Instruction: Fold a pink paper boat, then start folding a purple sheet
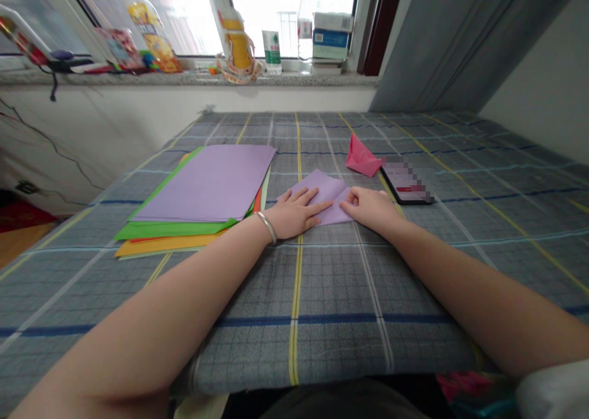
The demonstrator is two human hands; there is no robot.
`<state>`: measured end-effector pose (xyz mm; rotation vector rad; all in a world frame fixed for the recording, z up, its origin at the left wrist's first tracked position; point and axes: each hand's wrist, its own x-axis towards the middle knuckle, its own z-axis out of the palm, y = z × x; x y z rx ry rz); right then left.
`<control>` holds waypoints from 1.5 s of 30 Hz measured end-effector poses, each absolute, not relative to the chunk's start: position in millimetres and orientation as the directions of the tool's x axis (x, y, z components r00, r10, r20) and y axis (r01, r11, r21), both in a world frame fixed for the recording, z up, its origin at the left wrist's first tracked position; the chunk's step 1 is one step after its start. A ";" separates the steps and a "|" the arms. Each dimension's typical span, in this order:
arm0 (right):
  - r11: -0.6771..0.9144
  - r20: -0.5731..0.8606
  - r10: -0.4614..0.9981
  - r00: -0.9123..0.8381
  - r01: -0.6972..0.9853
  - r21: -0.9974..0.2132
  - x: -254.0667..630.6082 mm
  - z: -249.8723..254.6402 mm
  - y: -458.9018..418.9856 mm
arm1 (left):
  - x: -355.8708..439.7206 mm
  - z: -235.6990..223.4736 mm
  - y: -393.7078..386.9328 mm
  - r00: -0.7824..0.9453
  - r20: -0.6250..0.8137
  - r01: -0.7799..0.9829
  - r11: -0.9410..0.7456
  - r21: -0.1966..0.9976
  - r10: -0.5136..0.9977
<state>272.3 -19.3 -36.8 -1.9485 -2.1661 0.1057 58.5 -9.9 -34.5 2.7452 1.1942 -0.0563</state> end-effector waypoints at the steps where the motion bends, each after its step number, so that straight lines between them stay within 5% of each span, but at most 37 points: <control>1: 0.112 0.114 0.989 -0.090 0.972 -0.205 272.2 -36.3 -19.6 | 56.0 -33.1 -8.1 0.682 -0.110 0.731 -0.668 0.135 0.724; 11: 0.125 0.094 0.990 -0.110 0.976 -0.177 272.5 -35.3 -20.9 | 45.2 -28.7 7.0 0.727 -0.129 0.682 -0.687 0.250 0.675; 21: 0.125 0.099 0.989 -0.108 0.977 -0.174 271.5 -33.7 -22.7 | 74.5 -47.3 -22.2 0.582 0.203 0.798 -0.601 0.048 0.788; 31: 0.114 0.102 0.990 -0.096 0.975 -0.193 272.8 -34.7 -22.2 | 70.3 -47.1 -10.6 0.728 0.168 0.661 -0.746 0.081 0.664; 39: 0.088 0.121 0.991 -0.061 0.968 -0.236 272.2 -36.1 -22.8 | 71.7 -46.3 -14.3 0.700 0.069 0.711 -0.703 0.027 0.711; 45: 0.137 0.171 0.981 -0.093 0.954 -0.265 273.5 -38.8 -22.3 | 76.0 -45.1 -13.1 0.649 0.060 0.751 -0.652 0.108 0.758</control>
